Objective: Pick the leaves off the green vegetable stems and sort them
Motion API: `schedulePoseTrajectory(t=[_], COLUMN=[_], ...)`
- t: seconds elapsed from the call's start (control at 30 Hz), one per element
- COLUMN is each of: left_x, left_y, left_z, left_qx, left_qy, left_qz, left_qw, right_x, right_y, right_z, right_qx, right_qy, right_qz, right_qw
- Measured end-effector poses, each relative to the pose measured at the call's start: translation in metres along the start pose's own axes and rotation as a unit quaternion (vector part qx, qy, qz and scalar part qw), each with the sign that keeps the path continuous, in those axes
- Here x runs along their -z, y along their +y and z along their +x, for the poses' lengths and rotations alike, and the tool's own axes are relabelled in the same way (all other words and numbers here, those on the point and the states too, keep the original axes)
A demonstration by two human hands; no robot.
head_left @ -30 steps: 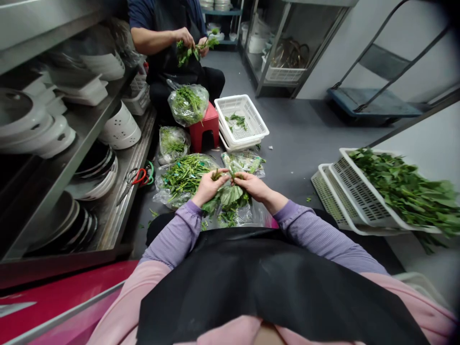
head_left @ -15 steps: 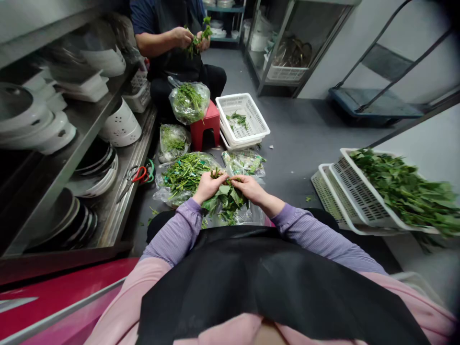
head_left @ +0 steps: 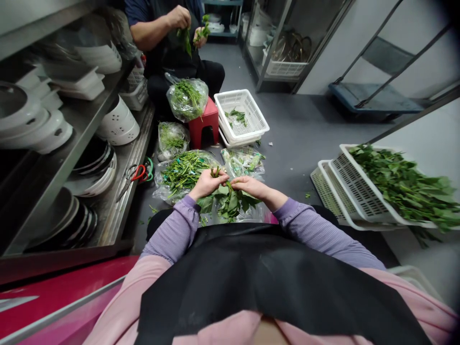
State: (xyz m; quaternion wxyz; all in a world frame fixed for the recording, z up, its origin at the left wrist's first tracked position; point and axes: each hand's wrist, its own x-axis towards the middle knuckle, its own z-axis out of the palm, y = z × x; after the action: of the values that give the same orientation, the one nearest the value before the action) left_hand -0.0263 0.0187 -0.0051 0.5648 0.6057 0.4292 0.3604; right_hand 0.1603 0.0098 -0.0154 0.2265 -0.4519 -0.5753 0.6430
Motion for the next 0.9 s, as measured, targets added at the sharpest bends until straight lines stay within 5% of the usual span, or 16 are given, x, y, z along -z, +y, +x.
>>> schedulePoseTrajectory(t=[0.13,0.27,0.47,0.63,0.9], left_x=[-0.006,-0.010,-0.008,-0.010,-0.017], left_y=[-0.002,-0.005,-0.005,-0.006,-0.008], left_z=[-0.001,-0.003,-0.001,-0.001,-0.004], left_qx=[-0.026,-0.044,-0.064,-0.069,-0.083], left_qy=[0.020,0.046,0.062,0.037,0.049], left_qz=[-0.039,-0.082,-0.038,-0.003,0.101], left_qw=[0.999,0.995,0.995,0.997,0.990], right_x=[-0.008,-0.006,-0.002,-0.009,-0.020], right_y=[0.002,0.010,0.010,0.002,0.003], right_z=[0.004,0.007,-0.004,-0.005,-0.002], right_qx=[0.040,-0.002,-0.015,0.016,-0.025], right_qy=[0.098,0.183,0.062,0.095,0.146], right_qz=[0.053,0.210,0.184,0.069,0.133], right_qw=[0.993,0.960,0.981,0.993,0.980])
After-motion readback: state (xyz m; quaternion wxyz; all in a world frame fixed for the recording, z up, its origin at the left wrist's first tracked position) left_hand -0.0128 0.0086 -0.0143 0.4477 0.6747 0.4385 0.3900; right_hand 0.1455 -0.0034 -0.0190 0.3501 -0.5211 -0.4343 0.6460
